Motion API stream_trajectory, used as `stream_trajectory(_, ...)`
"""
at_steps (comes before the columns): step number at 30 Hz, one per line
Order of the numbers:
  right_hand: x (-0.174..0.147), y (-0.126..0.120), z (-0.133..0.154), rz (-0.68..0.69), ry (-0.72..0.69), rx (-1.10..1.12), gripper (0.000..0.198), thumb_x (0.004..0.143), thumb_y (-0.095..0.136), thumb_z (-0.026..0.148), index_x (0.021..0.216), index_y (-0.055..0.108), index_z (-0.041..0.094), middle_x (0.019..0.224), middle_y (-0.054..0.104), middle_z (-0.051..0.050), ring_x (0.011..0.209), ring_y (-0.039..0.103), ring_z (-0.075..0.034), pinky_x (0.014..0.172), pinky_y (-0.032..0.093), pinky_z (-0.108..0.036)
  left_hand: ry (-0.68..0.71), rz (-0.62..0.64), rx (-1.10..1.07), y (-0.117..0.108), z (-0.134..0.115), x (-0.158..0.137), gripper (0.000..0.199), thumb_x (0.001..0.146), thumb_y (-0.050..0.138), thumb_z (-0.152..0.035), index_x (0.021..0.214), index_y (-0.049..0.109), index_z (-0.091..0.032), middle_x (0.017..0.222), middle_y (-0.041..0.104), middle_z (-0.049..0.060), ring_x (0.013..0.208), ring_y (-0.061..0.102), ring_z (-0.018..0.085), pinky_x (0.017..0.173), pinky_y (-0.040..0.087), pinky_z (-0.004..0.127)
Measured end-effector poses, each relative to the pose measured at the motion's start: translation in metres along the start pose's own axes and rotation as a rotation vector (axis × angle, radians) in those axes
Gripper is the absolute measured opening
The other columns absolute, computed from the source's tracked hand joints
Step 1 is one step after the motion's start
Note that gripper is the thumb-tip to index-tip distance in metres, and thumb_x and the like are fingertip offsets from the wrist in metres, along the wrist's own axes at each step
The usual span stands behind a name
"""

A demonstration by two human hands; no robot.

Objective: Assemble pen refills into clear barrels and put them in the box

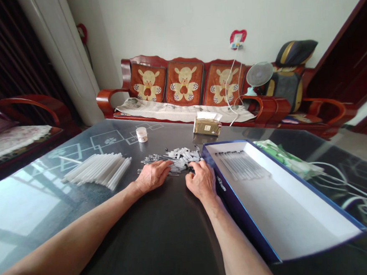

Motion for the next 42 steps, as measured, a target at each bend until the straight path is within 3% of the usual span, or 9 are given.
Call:
stream_trajectory(5,0.000,-0.004,-0.014,-0.114,0.001,0.104,0.029,0.080,0.044,0.013,0.096,0.069,0.016,0.094,0.064,-0.009,0.086,0.062,-0.020,0.082,0.049,-0.031,-0.006,0.003,0.002,0.000,0.001,0.001,0.032,0.097,0.037,-0.030,0.118,0.057,-0.018,0.089,0.068,0.006,0.080,0.067,0.019,0.068,0.051,0.026)
stream_trajectory(15,0.005,0.022,-0.013,0.091,0.056,-0.036,0.017,0.083,0.058,0.026,0.092,0.073,0.022,0.093,0.063,-0.007,0.086,0.059,-0.021,0.073,0.047,-0.029,-0.002,0.021,0.036,-0.001,-0.002,0.001,0.033,0.098,0.036,-0.031,0.118,0.058,-0.018,0.089,0.068,0.007,0.078,0.067,0.018,0.064,0.051,0.025)
stream_trajectory(23,0.006,0.023,-0.015,0.082,0.081,-0.048,0.012,0.082,0.058,0.023,0.083,0.070,0.022,0.089,0.063,-0.007,0.082,0.060,-0.022,0.069,0.047,-0.030,0.020,0.020,0.033,0.000,-0.004,0.000,0.032,0.097,0.037,-0.031,0.118,0.058,-0.018,0.089,0.068,0.006,0.080,0.068,0.019,0.064,0.051,0.025)
stream_trajectory(29,0.008,0.009,0.005,-0.157,0.041,0.321,0.014,0.081,0.053,0.021,0.090,0.063,0.018,0.084,0.069,-0.007,0.074,0.065,-0.019,0.072,0.052,-0.030,0.028,-0.011,0.026,0.000,-0.004,0.000,0.032,0.098,0.037,-0.031,0.118,0.058,-0.017,0.087,0.068,0.006,0.078,0.067,0.017,0.066,0.051,0.024)
stream_trajectory(33,0.006,0.016,0.018,-0.085,0.082,0.554,0.011,0.080,0.055,0.022,0.086,0.065,0.021,0.077,0.071,-0.003,0.064,0.065,-0.016,0.063,0.053,-0.026,0.027,-0.023,0.028,0.000,-0.003,0.000,0.033,0.098,0.036,-0.032,0.118,0.058,-0.017,0.086,0.068,0.006,0.077,0.067,0.017,0.064,0.051,0.024)
stream_trajectory(38,0.005,0.015,0.028,-0.067,-0.051,0.556,0.018,0.083,0.051,0.020,0.091,0.068,0.021,0.090,0.070,-0.006,0.083,0.067,-0.017,0.075,0.053,-0.030,0.031,-0.033,0.036,-0.002,-0.003,0.000,0.032,0.098,0.035,-0.032,0.117,0.058,-0.018,0.085,0.067,0.006,0.076,0.067,0.017,0.061,0.049,0.023)
stream_trajectory(42,0.004,0.019,0.022,-0.055,0.015,0.546,0.016,0.083,0.052,0.022,0.092,0.066,0.020,0.090,0.071,-0.006,0.080,0.067,-0.017,0.074,0.054,-0.030,0.037,-0.026,0.041,-0.002,-0.005,0.000,0.032,0.098,0.036,-0.032,0.117,0.058,-0.018,0.085,0.067,0.006,0.076,0.067,0.017,0.063,0.050,0.023)
Point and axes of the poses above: each hand's wrist, its own x-axis towards the middle knuckle, its own y-axis out of the palm, z = x × y, the point moved 7 cm from there along x, towards the middle knuckle
